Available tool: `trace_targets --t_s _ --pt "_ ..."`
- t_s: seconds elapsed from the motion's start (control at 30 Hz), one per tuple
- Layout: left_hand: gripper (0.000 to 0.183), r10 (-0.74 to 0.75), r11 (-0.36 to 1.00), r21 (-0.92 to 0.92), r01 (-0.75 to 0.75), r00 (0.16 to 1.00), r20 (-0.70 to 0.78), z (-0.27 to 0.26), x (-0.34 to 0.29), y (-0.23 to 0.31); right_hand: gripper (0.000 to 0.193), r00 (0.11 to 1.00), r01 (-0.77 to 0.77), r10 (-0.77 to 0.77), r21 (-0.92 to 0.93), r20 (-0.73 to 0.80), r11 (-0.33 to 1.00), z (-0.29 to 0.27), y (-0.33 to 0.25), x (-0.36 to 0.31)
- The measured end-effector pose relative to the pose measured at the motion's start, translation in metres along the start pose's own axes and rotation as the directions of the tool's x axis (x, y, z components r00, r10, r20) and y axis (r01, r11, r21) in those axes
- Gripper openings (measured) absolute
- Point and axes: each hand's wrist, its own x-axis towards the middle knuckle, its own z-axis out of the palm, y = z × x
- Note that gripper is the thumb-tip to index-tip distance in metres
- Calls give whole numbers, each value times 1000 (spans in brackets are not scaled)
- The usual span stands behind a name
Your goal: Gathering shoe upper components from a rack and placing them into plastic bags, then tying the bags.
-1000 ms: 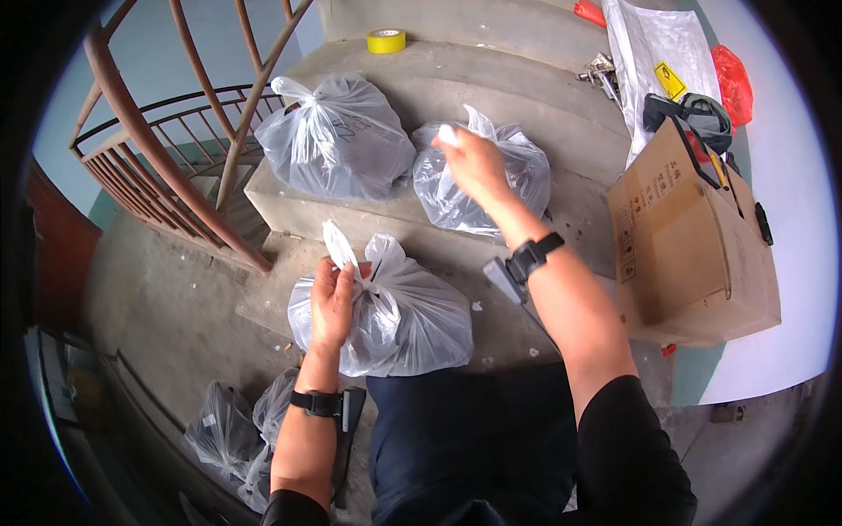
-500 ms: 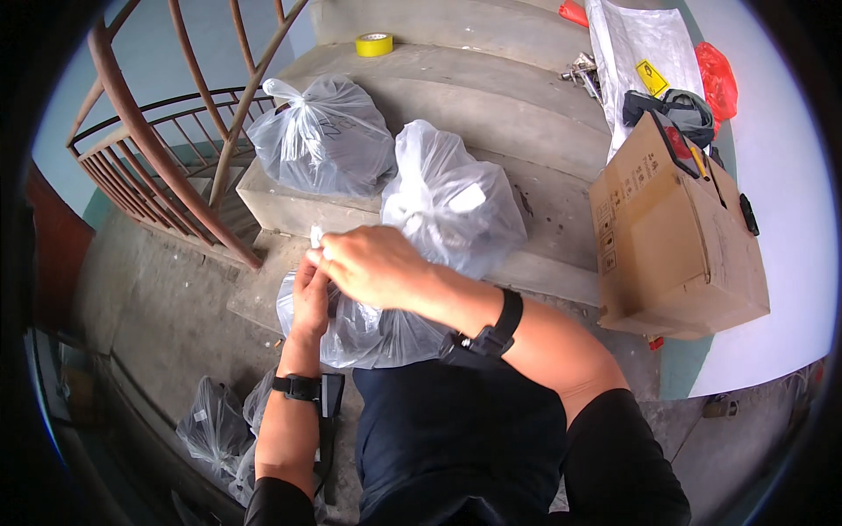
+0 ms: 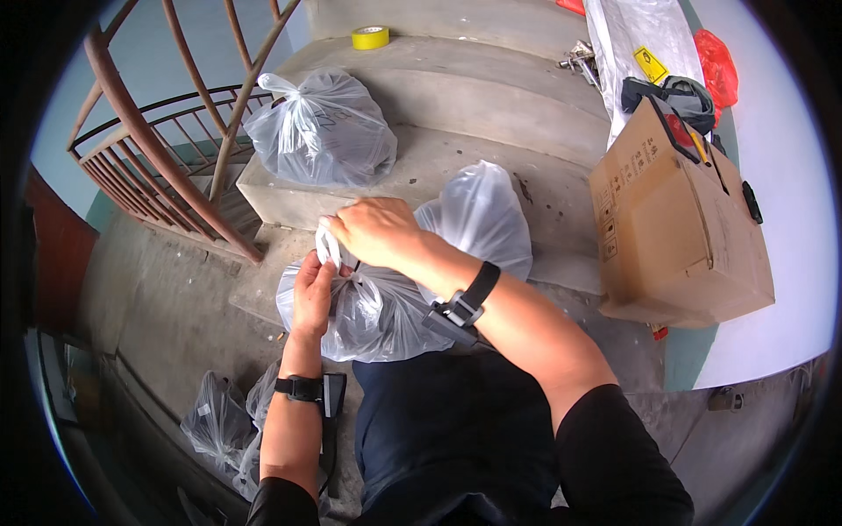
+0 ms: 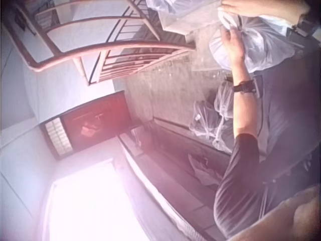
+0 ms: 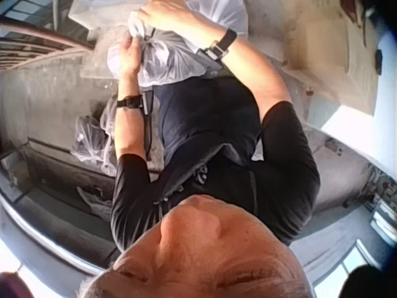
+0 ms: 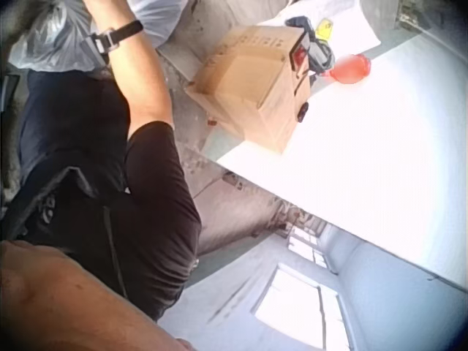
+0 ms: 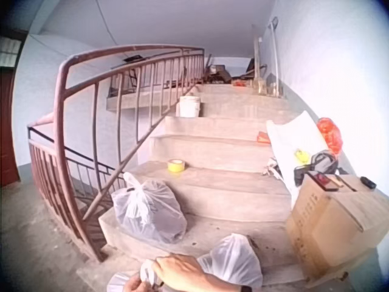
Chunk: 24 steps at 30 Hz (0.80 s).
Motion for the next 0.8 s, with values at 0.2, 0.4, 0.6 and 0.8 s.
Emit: trace_targets --t_s 0.2,0.4,0.6,0.8 --pt "26 -71 923 377 71 997 -12 10 2 -2 49 995 -100 88 380 50 920 7 27 6" --pt "27 -104 948 301 106 994 -24 -3 -5 -8 37 963 -255 262 557 69 790 -30 66 -60" --pt "24 -12 955 296 7 1000 18 3 -3 -7 29 807 -489 585 463 -83 740 -73 128 -210" --pt "25 -16 973 230 7 999 36 2 -6 -7 39 605 -719 796 437 10 541 -60 124 -317"
